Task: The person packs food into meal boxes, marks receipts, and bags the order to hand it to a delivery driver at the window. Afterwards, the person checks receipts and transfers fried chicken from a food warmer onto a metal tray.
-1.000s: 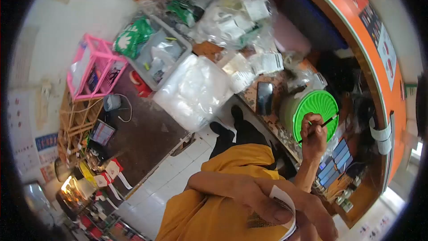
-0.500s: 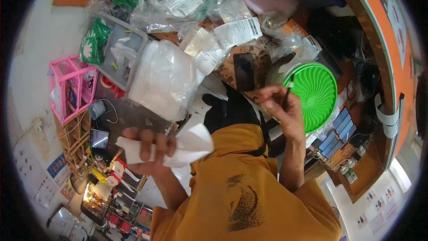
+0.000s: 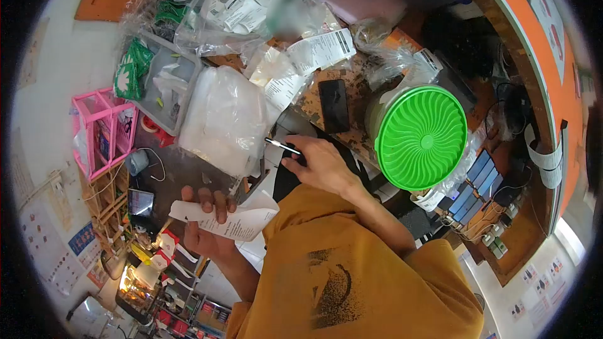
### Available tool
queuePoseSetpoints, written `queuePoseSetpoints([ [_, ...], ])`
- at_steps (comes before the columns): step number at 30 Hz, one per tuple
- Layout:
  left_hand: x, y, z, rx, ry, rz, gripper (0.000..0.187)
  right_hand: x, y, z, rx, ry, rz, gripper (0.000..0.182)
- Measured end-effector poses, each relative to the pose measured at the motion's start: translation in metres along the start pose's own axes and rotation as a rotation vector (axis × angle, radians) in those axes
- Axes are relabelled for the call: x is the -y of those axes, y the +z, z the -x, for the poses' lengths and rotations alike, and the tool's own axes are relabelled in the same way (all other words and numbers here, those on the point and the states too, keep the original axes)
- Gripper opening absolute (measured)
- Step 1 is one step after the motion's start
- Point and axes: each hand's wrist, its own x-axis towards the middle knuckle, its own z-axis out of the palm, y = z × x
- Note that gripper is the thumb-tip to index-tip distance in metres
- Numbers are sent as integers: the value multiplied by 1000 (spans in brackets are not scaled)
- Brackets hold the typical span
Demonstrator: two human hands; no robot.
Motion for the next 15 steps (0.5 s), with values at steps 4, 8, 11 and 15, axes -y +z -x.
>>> queuePoseSetpoints([
  [4,-9,-13,19,-102,48,-50,52,-6,12,-17,84,48,-67,51],
  [8,-14,-28,26,-184,48,-92,53,-42,41,-68,-249,122,-60,63],
  [11,-17,-40,21,-195,-7,-137,54,-61,53,-119,-568,92,9,62],
  [15,-20,-56,7,-181,-21,-189,54,-25,28,-151,-559,115,-7,40],
])
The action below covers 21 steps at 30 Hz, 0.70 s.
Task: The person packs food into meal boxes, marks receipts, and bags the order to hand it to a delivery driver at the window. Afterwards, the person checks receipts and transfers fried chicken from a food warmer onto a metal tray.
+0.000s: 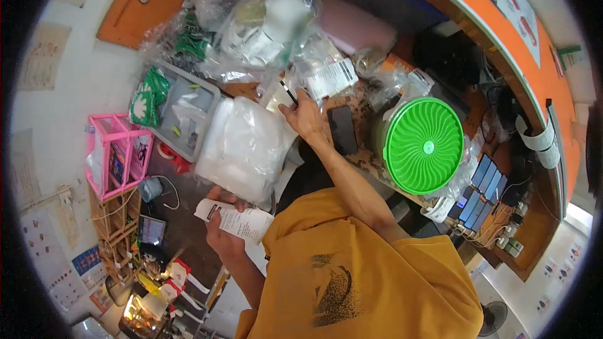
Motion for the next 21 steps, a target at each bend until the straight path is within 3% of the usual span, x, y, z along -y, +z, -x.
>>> queuePoseSetpoints([
  [2,-1,-13,-9,-69,1,-109,53,-26,40,-19,-51,-37,-8,33],
  [5,10,-59,-29,-239,-30,-338,52,-21,45,-20,-97,-76,-33,22],
  [9,49,-137,-72,-434,-311,-182,51,32,36,13,-142,-346,-129,27],
  [12,61,-106,-96,-165,-382,69,52,125,-16,65,43,-652,-147,27],
  [15,63,-82,-113,-48,-288,188,53,186,-56,108,193,-768,-74,33],
  [17,58,-77,-112,-14,-241,227,54,201,-71,128,335,-800,-27,37],
  [21,45,-90,-91,-3,-196,246,55,195,-65,149,379,-900,-24,42],
])
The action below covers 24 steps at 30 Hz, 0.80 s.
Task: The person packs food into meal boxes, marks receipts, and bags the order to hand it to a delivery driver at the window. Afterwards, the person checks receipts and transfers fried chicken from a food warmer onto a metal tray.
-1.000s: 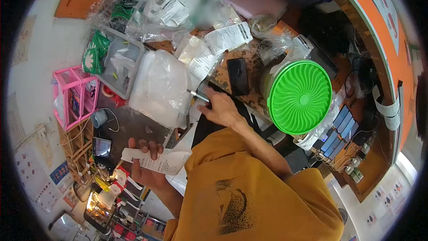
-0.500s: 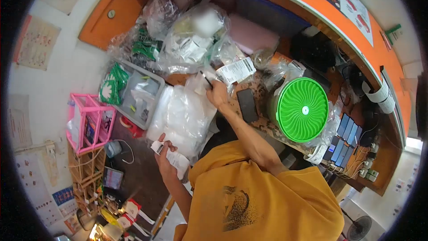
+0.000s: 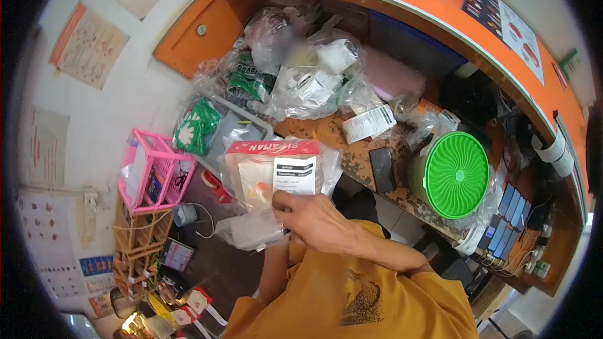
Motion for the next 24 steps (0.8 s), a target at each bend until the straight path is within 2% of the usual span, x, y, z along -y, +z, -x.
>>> queuePoseSetpoints([
  [15,22,-27,70,-13,-63,9,61,23,15,-9,7,-27,115,46],
  [24,26,-27,81,0,-55,33,65,34,7,-17,56,-28,129,38],
])
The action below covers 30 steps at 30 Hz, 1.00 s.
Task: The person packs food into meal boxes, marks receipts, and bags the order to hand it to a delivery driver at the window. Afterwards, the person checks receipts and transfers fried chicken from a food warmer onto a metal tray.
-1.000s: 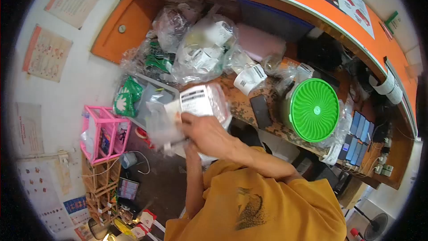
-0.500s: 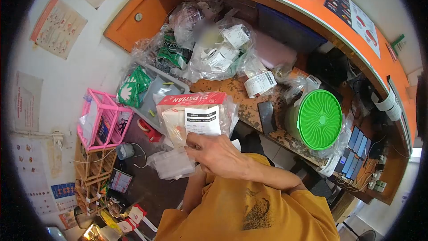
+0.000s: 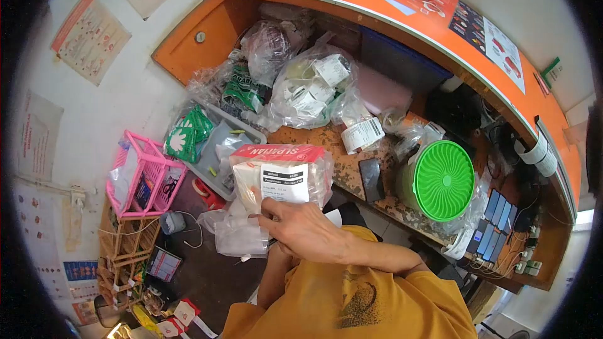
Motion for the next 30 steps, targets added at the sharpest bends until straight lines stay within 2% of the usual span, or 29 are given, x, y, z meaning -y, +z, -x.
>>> queuePoseSetpoints([
  [12,3,35,-40,96,-71,1,70,-4,-13,-9,-7,85,112,30],
  [15,7,53,-63,128,-105,2,71,-12,-22,-15,34,155,79,42],
  [18,12,77,-93,187,-128,3,72,-27,-44,-18,-97,210,-26,36],
  [22,10,107,-121,258,-167,-2,74,-70,-87,-19,-398,299,-64,27],
  [23,8,112,-128,274,-173,-4,74,-85,-98,-20,-517,246,-23,26],
  [24,6,115,-131,287,-177,-8,75,-98,-112,-20,-550,255,12,20],
  [25,4,118,-136,349,-191,-7,75,-100,-135,-23,-580,265,45,18],
  [26,2,120,-142,416,-194,5,75,-94,-161,-26,-563,399,-44,17],
  [27,-1,119,-151,590,-210,12,78,-84,-191,-32,-599,403,-88,17],
  [30,-13,125,-153,534,-172,-54,81,-100,-251,-45,-779,208,19,19],
])
